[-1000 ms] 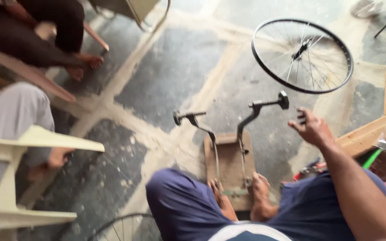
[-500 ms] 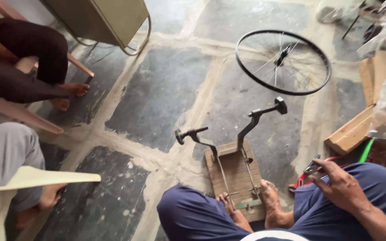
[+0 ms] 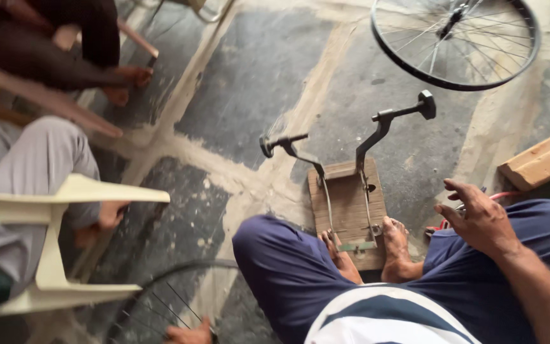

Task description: The person trues a bicycle wheel on a stand by adjusting the spokes with a tool and spinning the rim.

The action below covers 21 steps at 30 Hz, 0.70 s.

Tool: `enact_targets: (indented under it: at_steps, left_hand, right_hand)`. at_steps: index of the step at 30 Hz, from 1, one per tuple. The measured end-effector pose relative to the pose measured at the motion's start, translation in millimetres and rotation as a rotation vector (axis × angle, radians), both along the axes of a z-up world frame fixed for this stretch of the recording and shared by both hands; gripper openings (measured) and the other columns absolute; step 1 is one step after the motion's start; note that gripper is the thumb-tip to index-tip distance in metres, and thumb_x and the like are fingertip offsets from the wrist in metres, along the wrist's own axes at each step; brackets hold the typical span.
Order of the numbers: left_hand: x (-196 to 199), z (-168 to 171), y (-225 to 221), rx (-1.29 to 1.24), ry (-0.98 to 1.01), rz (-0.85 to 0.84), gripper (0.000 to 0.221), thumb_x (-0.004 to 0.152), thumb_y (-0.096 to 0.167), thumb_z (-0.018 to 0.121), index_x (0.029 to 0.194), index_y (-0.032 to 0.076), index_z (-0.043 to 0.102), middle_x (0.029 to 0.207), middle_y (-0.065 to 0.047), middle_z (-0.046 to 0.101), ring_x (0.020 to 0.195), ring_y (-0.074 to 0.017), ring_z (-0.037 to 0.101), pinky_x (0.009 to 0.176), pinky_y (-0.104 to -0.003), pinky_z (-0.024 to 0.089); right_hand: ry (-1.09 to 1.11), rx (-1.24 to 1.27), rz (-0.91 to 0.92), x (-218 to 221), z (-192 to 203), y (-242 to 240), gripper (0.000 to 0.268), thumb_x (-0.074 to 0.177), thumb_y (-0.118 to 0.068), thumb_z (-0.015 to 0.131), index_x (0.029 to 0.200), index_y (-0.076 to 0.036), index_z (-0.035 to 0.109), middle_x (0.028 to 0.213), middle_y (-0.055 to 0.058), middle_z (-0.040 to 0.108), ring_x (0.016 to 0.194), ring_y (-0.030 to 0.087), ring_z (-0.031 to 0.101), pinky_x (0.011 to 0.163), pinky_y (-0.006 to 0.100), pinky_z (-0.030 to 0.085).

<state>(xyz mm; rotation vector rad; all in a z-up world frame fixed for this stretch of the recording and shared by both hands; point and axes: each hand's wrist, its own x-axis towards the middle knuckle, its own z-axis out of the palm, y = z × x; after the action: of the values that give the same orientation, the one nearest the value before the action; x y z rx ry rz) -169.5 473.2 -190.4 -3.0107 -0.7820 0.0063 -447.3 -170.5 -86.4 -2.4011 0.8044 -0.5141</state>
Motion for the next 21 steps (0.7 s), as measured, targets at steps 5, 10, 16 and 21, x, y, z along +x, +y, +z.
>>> enact_targets:
  at_steps: [5,10,16,21]
  left_hand:
    - [7,15,11,0.185,-0.618,-0.283,0.090,0.076,0.059,0.085,0.129,0.000,0.045,0.121,-0.024,0.054,0.116,-0.0448,0.055,0.106,-0.056,0.049]
    - [12,53,17,-0.008,-0.835,-0.253,0.086,0.085,0.058,0.081,0.130,-0.004,0.042,0.128,-0.028,0.051,0.120,-0.0482,0.054,0.101,-0.058,0.048]
    - [13,153,-1,0.314,-1.220,-0.677,0.099,0.089,0.055,0.077,0.141,-0.012,0.026,0.135,-0.037,0.039,0.124,-0.0552,0.048,0.102,-0.060,0.048]
    - [8,276,-60,-0.136,-1.297,-1.024,0.089,0.092,0.057,0.075,0.145,0.000,0.033,0.131,-0.029,0.038,0.122,-0.0473,0.045,0.097,-0.047,0.054]
  right_hand:
    - [-0.103,-0.004,0.038,-7,-2,-2,0.061,0.085,-0.025,0.079,0.139,-0.006,0.058,0.125,0.013,0.070,0.108,0.024,0.072,0.086,0.036,0.058]
    - [-0.187,0.134,0.038,-19,-7,-12,0.064,0.086,-0.021,0.079,0.142,-0.002,0.055,0.127,0.015,0.070,0.111,0.023,0.071,0.088,0.037,0.058]
    - [-0.281,0.252,0.183,1,14,-13,0.065,0.083,-0.019,0.079,0.141,-0.003,0.053,0.125,0.014,0.070,0.112,0.023,0.070,0.091,0.037,0.058]
    - [-0.423,0.385,0.443,58,64,11,0.056,0.087,-0.020,0.076,0.138,-0.006,0.056,0.121,0.009,0.074,0.111,0.019,0.073,0.090,0.034,0.060]
